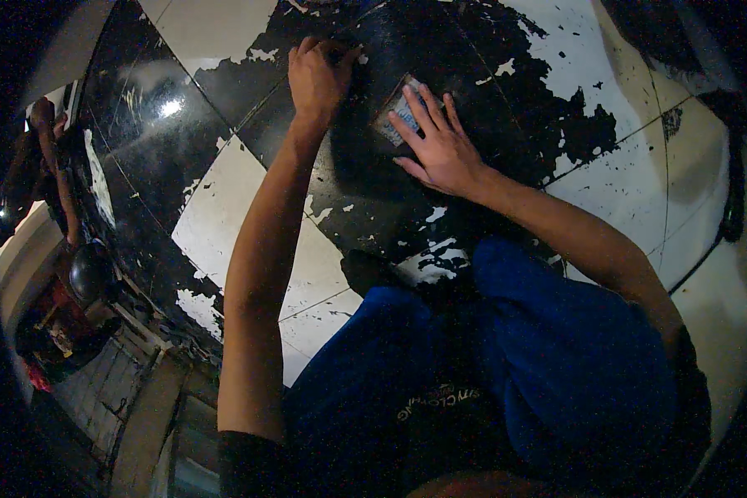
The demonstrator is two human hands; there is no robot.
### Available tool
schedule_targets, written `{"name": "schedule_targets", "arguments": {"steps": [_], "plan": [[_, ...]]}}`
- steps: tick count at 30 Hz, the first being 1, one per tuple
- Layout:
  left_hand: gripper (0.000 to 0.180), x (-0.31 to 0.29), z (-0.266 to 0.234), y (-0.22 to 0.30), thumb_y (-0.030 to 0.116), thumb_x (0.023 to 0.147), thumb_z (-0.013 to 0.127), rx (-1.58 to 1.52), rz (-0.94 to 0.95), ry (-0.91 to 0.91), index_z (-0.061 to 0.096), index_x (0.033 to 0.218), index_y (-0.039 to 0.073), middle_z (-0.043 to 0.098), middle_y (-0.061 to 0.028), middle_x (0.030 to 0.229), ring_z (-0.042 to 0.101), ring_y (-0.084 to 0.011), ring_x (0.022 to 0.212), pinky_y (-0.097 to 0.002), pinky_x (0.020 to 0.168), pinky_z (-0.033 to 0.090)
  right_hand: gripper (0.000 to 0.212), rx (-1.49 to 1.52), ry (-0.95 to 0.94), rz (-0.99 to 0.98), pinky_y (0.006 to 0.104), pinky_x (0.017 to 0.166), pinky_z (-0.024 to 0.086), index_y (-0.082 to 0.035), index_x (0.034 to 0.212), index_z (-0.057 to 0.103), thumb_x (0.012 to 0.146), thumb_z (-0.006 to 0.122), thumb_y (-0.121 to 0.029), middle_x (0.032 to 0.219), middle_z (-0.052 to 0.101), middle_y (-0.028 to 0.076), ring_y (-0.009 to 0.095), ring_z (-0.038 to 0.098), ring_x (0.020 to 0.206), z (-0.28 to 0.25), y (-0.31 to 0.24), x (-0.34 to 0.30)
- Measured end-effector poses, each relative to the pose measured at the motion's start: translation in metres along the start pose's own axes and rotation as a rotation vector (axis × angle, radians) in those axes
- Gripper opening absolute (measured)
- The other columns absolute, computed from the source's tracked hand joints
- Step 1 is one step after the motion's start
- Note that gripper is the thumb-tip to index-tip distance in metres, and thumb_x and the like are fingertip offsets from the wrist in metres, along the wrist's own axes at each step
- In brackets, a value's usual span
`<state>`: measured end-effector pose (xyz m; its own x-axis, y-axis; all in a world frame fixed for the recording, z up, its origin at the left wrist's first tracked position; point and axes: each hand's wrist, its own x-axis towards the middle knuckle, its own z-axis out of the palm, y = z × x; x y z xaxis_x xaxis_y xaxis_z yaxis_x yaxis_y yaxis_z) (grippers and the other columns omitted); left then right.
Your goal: The person uses a piece of sandpaper to scrub a black and white tiled floor by hand, focusing on scraping away debris or paint from the tiles.
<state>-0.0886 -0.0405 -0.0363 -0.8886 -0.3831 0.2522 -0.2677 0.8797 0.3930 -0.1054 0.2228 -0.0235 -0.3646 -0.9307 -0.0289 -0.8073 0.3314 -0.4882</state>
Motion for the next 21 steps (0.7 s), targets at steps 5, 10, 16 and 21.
{"name": "schedule_targets", "arguments": {"steps": [5, 10, 16, 21], "plan": [[0.019, -0.0004, -0.0007, 0.0003, 0.023, 0.085, 0.077, 0.011, 0.027, 0.031, 0.078, 0.093, 0.006, 0.071, -0.0174, 0.102, 0.063, -0.0383, 0.096, -0.0459, 0.091, 0.049, 0.071, -0.001, -0.008, 0.005, 0.0689, 0.123, 0.011, -0.009, 0.153, 0.047, 0.095, 0.066, -0.045, 0.168, 0.017, 0.028, 0.048, 0.010, 0.157, 0.0038, 0.0012, -0.0002], [0.018, -0.0030, 0.0000, -0.0003, 0.022, 0.085, 0.076, -0.008, 0.067, 0.072, 0.078, 0.092, 0.006, 0.071, -0.0172, 0.101, 0.063, -0.0380, 0.094, -0.0459, 0.088, 0.049, 0.071, 0.003, -0.023, 0.011, 0.0689, 0.122, 0.012, -0.008, 0.152, 0.047, 0.095, 0.066, -0.045, 0.169, 0.016, 0.028, 0.048, 0.009, 0.157, 0.0004, 0.0001, 0.0006], [0.017, -0.0016, -0.0037, 0.0059, 0.021, 0.088, 0.074, -0.027, 0.049, 0.051, 0.078, 0.093, 0.006, 0.072, -0.0156, 0.102, 0.063, -0.0370, 0.095, -0.0453, 0.087, 0.048, 0.071, -0.004, -0.021, 0.012, 0.0693, 0.122, 0.013, -0.008, 0.153, 0.047, 0.095, 0.066, -0.045, 0.169, 0.015, 0.028, 0.048, 0.008, 0.157, 0.0008, 0.0003, 0.0008], [0.020, -0.0026, -0.0056, 0.0073, 0.022, 0.090, 0.073, -0.009, 0.032, 0.042, 0.078, 0.095, 0.004, 0.072, -0.0158, 0.104, 0.063, -0.0370, 0.096, -0.0457, 0.087, 0.049, 0.071, 0.005, -0.016, 0.012, 0.0696, 0.122, 0.013, -0.009, 0.153, 0.047, 0.095, 0.067, -0.045, 0.169, 0.014, 0.028, 0.048, 0.008, 0.157, 0.0027, 0.0006, 0.0008]]}}
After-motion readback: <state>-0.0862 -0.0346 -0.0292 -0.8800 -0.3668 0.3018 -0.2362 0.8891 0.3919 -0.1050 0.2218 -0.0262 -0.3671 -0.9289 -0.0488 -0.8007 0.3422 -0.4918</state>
